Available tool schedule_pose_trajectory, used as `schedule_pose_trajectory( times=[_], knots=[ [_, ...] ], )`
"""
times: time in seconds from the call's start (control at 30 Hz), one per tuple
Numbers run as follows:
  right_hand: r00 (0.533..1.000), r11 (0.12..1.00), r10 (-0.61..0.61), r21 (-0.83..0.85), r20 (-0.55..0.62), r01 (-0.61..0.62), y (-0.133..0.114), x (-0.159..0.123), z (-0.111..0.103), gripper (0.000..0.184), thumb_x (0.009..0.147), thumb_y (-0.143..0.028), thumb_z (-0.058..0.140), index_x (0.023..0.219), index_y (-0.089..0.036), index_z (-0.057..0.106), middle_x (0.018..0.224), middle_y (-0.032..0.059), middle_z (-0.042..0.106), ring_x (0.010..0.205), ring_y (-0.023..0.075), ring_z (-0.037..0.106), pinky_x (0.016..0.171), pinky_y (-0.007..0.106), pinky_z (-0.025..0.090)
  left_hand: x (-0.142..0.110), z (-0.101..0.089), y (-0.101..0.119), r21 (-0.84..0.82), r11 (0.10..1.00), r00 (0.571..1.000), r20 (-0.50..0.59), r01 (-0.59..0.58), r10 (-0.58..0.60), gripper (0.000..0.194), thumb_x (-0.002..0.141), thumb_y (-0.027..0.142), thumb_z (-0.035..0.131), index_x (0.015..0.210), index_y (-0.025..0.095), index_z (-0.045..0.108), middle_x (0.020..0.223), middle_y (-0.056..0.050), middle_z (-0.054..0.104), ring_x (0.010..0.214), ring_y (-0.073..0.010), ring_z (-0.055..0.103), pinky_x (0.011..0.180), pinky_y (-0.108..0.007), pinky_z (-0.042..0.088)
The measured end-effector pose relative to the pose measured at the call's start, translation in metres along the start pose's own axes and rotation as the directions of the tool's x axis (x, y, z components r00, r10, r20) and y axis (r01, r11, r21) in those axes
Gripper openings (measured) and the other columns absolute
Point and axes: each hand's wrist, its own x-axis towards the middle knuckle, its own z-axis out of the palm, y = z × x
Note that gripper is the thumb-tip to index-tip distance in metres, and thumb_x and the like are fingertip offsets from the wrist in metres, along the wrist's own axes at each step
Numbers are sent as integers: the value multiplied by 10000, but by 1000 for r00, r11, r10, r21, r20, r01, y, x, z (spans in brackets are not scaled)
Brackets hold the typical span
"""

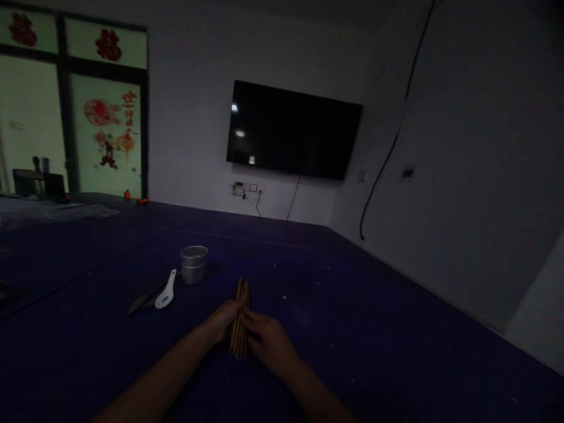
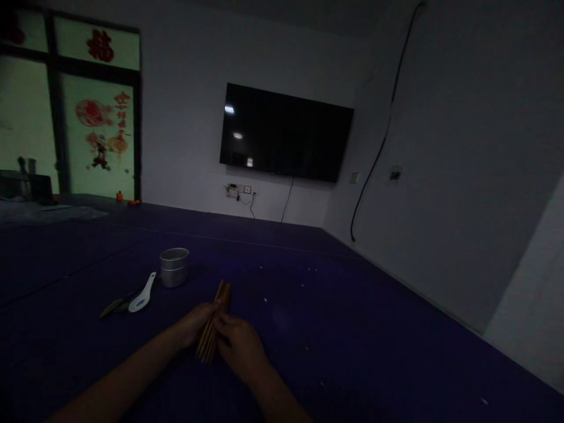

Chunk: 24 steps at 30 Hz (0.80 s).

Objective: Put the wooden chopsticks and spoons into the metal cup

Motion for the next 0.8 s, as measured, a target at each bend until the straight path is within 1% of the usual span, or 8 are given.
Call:
schedule_pose_trajectory(
  times=[0.07, 0.13, 0.2, 0.3, 0.4, 0.53, 0.7, 0.8],
  knots=[
    [1000, 1000, 12, 10, 1, -12, -2, 0, 0, 498, 752, -95, 508, 1216, -262, 575, 1267, 44, 566, 1121, 214, 554, 965, 360, 434, -3, 1, -1, 42, 995, 996, -15, -93, 93, 407, 661, 540, 663, 702, 156, 533, 547, 29, 573, 500, -115, 550, 525, -225, 415],
    [1000, 1000, 3, 29, 9, -4, -3, 1, 0, 496, 750, -93, 514, 1211, -265, 579, 1230, 38, 593, 1093, 209, 573, 952, 344, 445, -4, 1, -1, 87, 985, 988, -15, -151, 153, 429, 643, 563, 661, 716, 163, 523, 547, 44, 553, 499, -104, 530, 522, -219, 402],
    [1000, 999, -7, 51, 9, 7, -4, 1, 0, 500, 748, -86, 512, 1209, -267, 581, 1192, 32, 616, 1071, 202, 586, 939, 332, 455, -3, 0, -1, 142, 974, 984, -7, -176, 179, 433, 646, 570, 646, 729, 162, 528, 554, 45, 548, 507, -107, 526, 524, -223, 402],
    [1000, 996, -16, 83, -5, 16, -6, 1, -1, 514, 742, -71, 507, 1217, -253, 576, 1207, 43, 605, 1095, 200, 570, 954, 330, 442, 2, -4, -1, 236, 951, 977, -28, -198, 211, 435, 649, 580, 617, 713, 156, 546, 563, 30, 558, 525, -125, 535, 527, -235, 403],
    [999, 992, -33, 123, -5, 34, -9, 2, -2, 517, 743, -70, 518, 1226, -248, 569, 1221, 46, 597, 1120, 197, 553, 979, 331, 420, 7, -7, -1, 375, 903, 965, -65, -211, 253, 442, 667, 590, 568, 632, 150, 548, 538, 8, 561, 522, -146, 537, 520, -249, 394],
    [999, 990, -50, 135, -5, 50, -11, 2, -4, 531, 750, -68, 522, 1248, -251, 547, 1255, 47, 573, 1135, 204, 542, 985, 343, 414, 7, -10, 2, 530, 819, 943, -98, -220, 317, 414, 709, 535, 527, 564, 148, 556, 518, -18, 574, 542, -173, 551, 520, -254, 381],
    [998, 989, -60, 138, 27, 56, -13, 3, -5, 575, 708, -20, 510, 1229, -258, 561, 1282, 37, 551, 1166, 198, 515, 1005, 337, 393, -2, -10, 10, 777, 609, 914, -119, -157, 388, 301, 760, 376, 492, 618, 146, 623, 614, -59, 646, 672, -219, 621, 602, -260, 406],
    [996, 991, -65, 124, 61, 57, -16, 3, -7, 546, 709, -33, 519, 1210, -245, 572, 1289, 47, 544, 1168, 205, 514, 995, 339, 401, -8, -7, 16, 843, 525, 903, -132, -114, 409, 242, 770, 332, 499, 733, 150, 655, 756, -87, 690, 820, -237, 641, 690, -261, 422]
  ],
)
